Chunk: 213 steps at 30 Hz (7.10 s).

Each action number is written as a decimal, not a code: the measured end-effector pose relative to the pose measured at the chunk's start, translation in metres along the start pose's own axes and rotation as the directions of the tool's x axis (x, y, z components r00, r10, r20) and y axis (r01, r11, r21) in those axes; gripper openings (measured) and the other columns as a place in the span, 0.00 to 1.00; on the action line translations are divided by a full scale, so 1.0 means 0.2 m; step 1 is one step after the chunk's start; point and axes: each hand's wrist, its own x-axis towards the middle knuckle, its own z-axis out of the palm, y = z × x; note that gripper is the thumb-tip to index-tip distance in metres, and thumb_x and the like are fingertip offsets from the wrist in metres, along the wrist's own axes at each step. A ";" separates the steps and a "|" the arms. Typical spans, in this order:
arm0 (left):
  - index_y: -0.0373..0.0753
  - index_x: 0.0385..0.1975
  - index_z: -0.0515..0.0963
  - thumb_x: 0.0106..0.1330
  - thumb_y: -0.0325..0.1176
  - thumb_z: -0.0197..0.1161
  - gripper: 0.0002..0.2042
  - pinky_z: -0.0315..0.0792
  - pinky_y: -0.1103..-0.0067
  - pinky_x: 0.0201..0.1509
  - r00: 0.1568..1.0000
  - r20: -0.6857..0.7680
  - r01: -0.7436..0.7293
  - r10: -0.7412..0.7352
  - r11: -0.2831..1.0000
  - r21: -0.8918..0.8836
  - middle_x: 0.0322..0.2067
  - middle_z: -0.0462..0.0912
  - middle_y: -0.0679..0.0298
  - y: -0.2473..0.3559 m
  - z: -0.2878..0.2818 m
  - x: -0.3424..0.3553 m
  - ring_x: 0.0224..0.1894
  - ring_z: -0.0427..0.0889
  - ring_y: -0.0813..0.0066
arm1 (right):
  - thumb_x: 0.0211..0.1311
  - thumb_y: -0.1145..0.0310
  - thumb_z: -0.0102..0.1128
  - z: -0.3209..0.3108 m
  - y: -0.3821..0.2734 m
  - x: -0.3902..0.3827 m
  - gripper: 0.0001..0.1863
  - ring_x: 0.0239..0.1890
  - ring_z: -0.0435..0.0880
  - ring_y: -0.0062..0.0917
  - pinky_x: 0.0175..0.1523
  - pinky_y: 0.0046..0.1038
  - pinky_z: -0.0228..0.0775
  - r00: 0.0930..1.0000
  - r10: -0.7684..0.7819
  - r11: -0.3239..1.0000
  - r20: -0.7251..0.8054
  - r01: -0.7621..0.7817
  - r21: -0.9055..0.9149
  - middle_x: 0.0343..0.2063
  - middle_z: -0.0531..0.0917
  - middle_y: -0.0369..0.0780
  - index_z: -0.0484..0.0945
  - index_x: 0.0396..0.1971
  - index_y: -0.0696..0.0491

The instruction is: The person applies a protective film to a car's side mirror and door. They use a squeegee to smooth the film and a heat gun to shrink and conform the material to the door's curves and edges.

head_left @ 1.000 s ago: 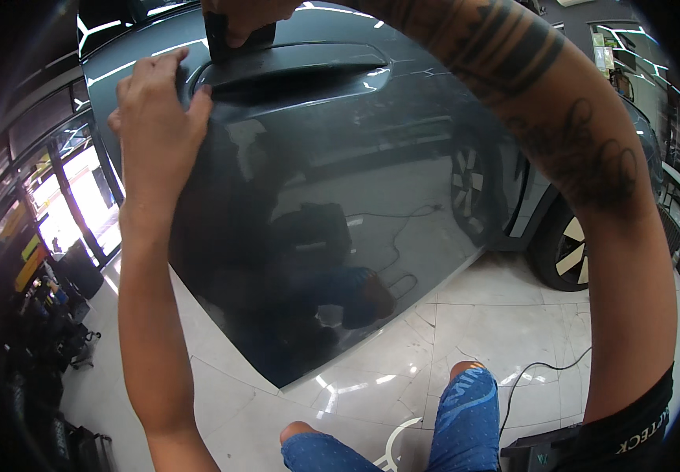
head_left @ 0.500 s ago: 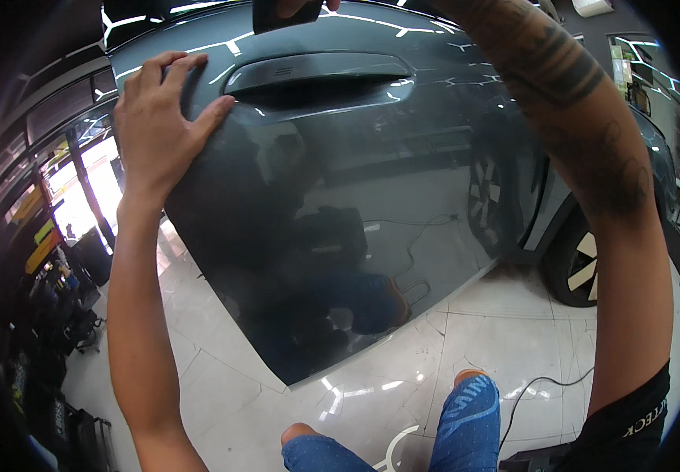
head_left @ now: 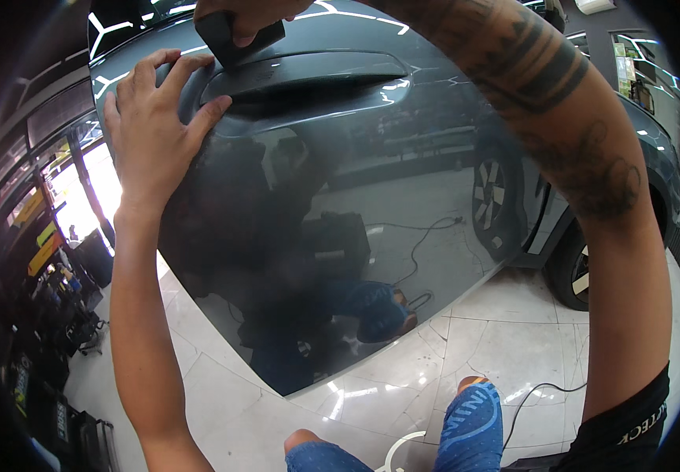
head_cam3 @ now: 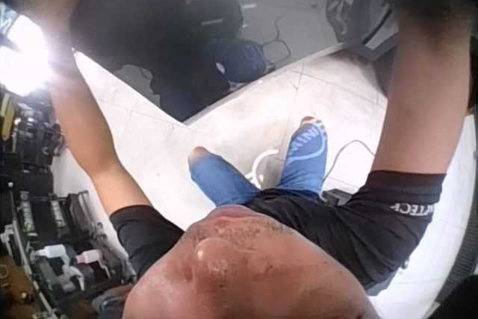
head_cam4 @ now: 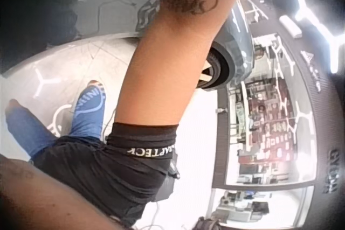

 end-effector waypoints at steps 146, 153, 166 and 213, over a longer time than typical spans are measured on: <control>0.47 0.49 0.69 0.59 0.50 0.61 0.22 0.63 0.64 0.58 1.000 -0.006 0.023 -0.023 0.996 0.089 0.48 0.70 0.64 0.05 0.06 0.02 0.54 0.69 0.64 | 0.44 0.74 0.62 0.33 0.09 -0.92 0.10 0.33 0.79 0.46 0.38 0.39 0.68 0.789 0.547 0.837 -0.279 -0.505 0.211 0.25 0.79 0.52 0.73 0.27 0.62; 0.41 0.48 0.71 0.61 0.38 0.61 0.17 0.62 0.70 0.59 0.997 -0.077 -0.044 0.033 0.989 -0.141 0.47 0.73 0.61 0.05 0.01 -0.07 0.52 0.71 0.63 | 0.46 0.75 0.55 0.28 -0.02 -0.89 0.07 0.16 0.79 0.31 0.21 0.30 0.71 0.585 0.809 0.461 0.054 -0.690 0.558 0.15 0.78 0.46 0.74 0.24 0.64; 0.36 0.57 0.67 0.59 0.39 0.61 0.26 0.57 0.67 0.65 0.974 0.155 -0.132 0.166 0.969 -0.207 0.54 0.72 0.53 0.49 0.00 -0.15 0.58 0.68 0.57 | 0.56 0.63 0.60 0.44 -0.05 -1.05 0.15 0.23 0.83 0.20 0.26 0.18 0.75 0.471 0.838 0.067 0.276 -0.590 0.805 0.25 0.81 0.38 0.77 0.37 0.59; 0.41 0.50 0.73 0.60 0.37 0.57 0.18 0.52 0.69 0.61 0.967 0.186 -0.161 0.177 0.982 -0.093 0.48 0.73 0.66 0.35 -0.06 -0.07 0.54 0.66 0.68 | 0.38 0.70 0.60 0.31 -0.30 -0.67 0.13 0.33 0.82 0.35 0.41 0.33 0.73 0.869 0.393 0.781 0.302 -0.488 0.389 0.61 0.67 0.44 0.83 0.27 0.58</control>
